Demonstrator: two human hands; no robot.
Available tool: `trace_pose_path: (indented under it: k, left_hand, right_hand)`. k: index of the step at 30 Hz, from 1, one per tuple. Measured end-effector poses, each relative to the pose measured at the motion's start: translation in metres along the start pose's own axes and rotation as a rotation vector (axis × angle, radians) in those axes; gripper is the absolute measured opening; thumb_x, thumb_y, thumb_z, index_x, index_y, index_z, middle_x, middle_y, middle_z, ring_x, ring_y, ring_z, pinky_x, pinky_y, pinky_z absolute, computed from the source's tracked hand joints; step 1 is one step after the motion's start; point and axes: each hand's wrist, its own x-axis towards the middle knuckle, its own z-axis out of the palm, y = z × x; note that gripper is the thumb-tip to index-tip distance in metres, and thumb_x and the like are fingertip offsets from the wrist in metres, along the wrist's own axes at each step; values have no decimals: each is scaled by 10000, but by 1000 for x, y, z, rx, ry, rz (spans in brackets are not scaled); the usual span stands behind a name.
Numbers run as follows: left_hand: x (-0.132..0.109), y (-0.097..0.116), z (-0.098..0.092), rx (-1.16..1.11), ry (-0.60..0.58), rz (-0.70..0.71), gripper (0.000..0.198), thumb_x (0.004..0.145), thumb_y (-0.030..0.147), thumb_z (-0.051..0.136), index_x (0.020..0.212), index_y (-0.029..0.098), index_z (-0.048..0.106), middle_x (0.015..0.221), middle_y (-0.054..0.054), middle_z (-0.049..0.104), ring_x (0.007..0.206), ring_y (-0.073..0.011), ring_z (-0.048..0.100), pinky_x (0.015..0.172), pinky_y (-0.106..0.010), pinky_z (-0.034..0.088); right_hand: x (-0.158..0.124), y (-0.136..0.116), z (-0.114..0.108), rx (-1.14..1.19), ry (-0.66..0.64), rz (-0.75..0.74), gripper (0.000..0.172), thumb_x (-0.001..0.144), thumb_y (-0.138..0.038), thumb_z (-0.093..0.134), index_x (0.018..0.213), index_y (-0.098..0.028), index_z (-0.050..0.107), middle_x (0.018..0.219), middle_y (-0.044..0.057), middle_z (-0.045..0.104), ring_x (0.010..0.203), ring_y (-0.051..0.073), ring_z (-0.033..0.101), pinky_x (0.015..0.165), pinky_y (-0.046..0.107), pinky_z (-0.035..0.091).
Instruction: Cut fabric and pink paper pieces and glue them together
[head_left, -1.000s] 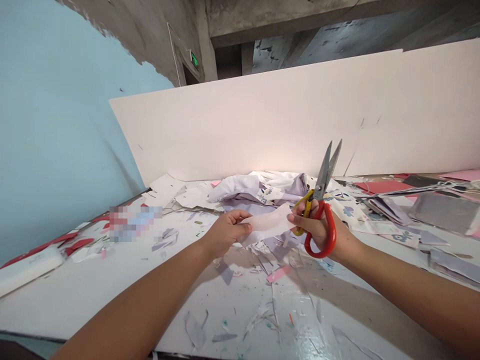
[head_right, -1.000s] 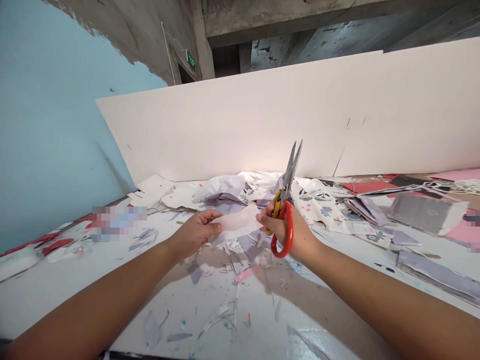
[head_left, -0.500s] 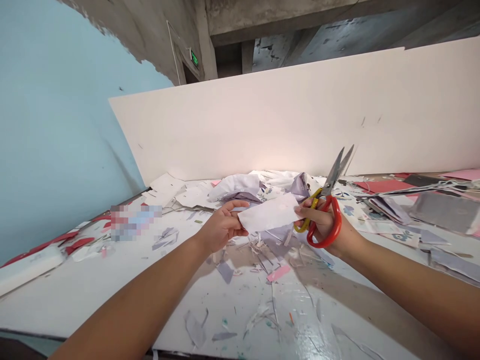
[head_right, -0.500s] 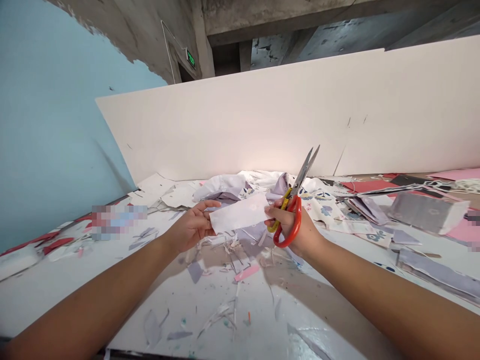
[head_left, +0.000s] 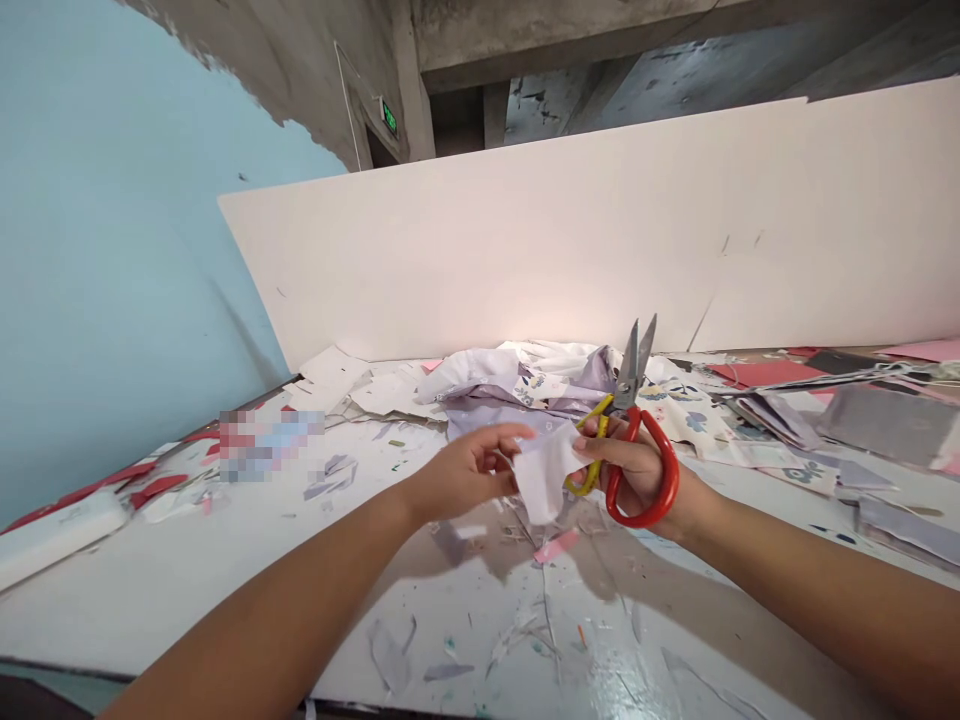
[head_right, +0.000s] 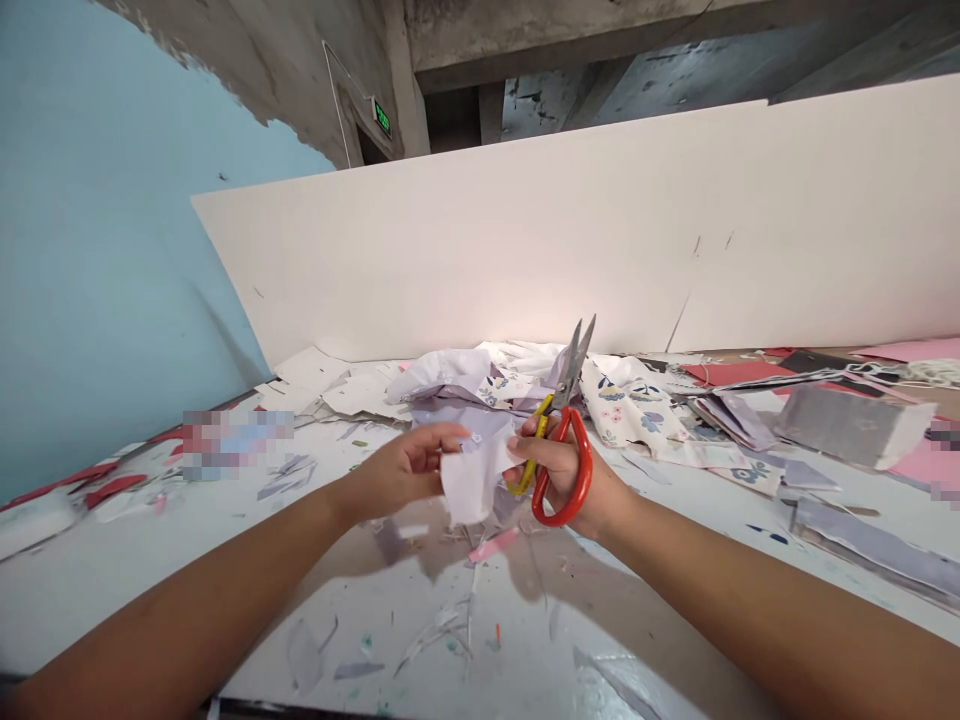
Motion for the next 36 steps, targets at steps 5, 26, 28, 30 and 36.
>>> trace_pose_path:
  k: [5,26,28,30,36]
  left_hand:
    - [-6,7,13,532,-203,165,179,744,299,532,874,219,627,883,-51,513,770,-149,501,655,-247,411]
    - [4,-2,24,-225,237,-177,224,589,255,682,758,163,566,740,-22,617,636,-133,566,607,-261,426]
    - [5,-3,23,-245,299,-174,217,562,221,684,729,173,554,695,9,598,586,-108,542,554,-231,413]
    - [5,-4,22,-260,353,-181,209,562,198,664,733,189,544,654,37,572,532,-86,510,506,-210,391]
    - [4,-2,17,-280,364,-27,211,591,197,656,745,199,511,774,11,583,636,-112,534,547,-223,411]
  right_hand:
    - [-6,6,7,-129,-67,25,239,573,-162,692,672,-191,477,604,-61,477,456,106,524,449,261,464]
    - [-7,-9,10,-150,-223,4,216,642,-367,657,620,-161,595,623,18,566,515,122,525,480,255,425]
    - [-5,-6,7,-152,-144,7,219,603,-348,692,630,-158,587,620,17,573,536,126,533,466,244,413]
    - [-4,-2,5,-160,-98,14,236,558,-307,727,637,-158,562,645,8,578,526,119,527,457,243,409]
    - [-4,12,4,-189,-144,8,302,511,-128,708,594,-186,424,608,-35,562,470,94,496,472,244,396]
